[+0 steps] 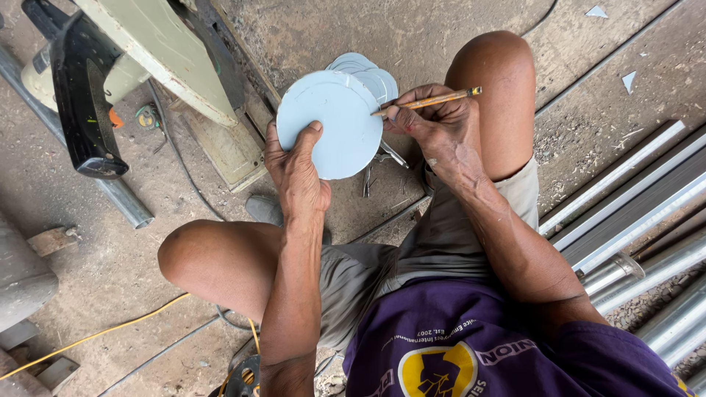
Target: The person sits on the floor and uses a pencil to draw concentric circles on several light-blue circular discs. The person handles the discs one at a time, drawing lines on each and placing them back on the floor.
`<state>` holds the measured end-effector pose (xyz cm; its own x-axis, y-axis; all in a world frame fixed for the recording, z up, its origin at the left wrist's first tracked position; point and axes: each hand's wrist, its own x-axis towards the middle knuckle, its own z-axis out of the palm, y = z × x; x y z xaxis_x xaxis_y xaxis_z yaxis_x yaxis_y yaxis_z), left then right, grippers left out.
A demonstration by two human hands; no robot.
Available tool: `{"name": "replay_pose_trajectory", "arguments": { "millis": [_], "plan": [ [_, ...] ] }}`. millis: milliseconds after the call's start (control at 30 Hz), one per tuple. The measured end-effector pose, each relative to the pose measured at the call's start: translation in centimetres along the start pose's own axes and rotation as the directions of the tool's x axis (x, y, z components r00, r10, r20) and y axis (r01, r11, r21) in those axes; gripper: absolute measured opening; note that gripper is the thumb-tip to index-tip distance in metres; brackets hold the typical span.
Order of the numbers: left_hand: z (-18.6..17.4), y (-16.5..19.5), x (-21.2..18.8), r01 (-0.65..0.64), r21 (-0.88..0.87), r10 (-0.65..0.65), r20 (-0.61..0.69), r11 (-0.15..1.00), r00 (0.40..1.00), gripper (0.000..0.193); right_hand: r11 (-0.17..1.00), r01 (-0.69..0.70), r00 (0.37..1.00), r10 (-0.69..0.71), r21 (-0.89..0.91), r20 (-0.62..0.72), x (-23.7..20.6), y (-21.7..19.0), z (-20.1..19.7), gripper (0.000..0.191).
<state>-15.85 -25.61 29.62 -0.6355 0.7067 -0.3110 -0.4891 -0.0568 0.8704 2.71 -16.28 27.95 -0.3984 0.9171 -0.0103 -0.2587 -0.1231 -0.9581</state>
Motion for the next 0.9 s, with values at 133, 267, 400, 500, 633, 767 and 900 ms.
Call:
{"name": "replay_pose_trajectory", "arguments": {
  "millis": [133,267,400,500,633,767,900],
  "plan": [
    [-0.2,-0.3,0.1,-0.067,-0.03,0.067,-0.007,0.997,0.998,0.036,1.0,0.007,1.0,-0.007,-0.014,0.016,0.0,0.2,0.4,0.012],
    [-0.5,-0.5,0.3,-0.086,-0.03,0.086,-0.023,0.996,0.996,0.034,0.999,-0.024,1.0,0.025,-0.042,0.016,-1.1,-0.3,0.7,0.013],
    [-0.5,-0.6,0.3,-0.09,-0.014,0.09,-0.018,0.996,0.996,0.033,0.999,-0.039,0.999,0.039,0.002,-0.009,-0.5,-0.5,0.8,0.012],
    [-0.4,-0.6,0.3,-0.107,-0.022,0.107,-0.015,0.994,0.994,0.032,0.998,0.014,1.0,-0.015,0.06,0.022,-0.2,-0.4,0.8,0.012],
    [-0.4,-0.6,0.2,-0.118,-0.028,0.117,-0.045,0.993,0.992,0.033,1.0,0.003,1.0,-0.003,-0.017,0.022,-1.0,-0.1,1.1,0.011],
    [-0.5,-0.7,0.3,-0.145,-0.009,0.145,-0.034,0.989,0.989,0.034,1.0,-0.023,1.0,0.023,0.013,0.002,-1.0,-0.2,1.3,0.01],
    [-0.5,-0.9,0.3,-0.163,-0.011,0.163,-0.002,0.987,0.987,0.032,1.0,-0.004,1.0,0.004,0.02,-0.005,-0.3,-0.6,1.3,0.011]
  ]
}}
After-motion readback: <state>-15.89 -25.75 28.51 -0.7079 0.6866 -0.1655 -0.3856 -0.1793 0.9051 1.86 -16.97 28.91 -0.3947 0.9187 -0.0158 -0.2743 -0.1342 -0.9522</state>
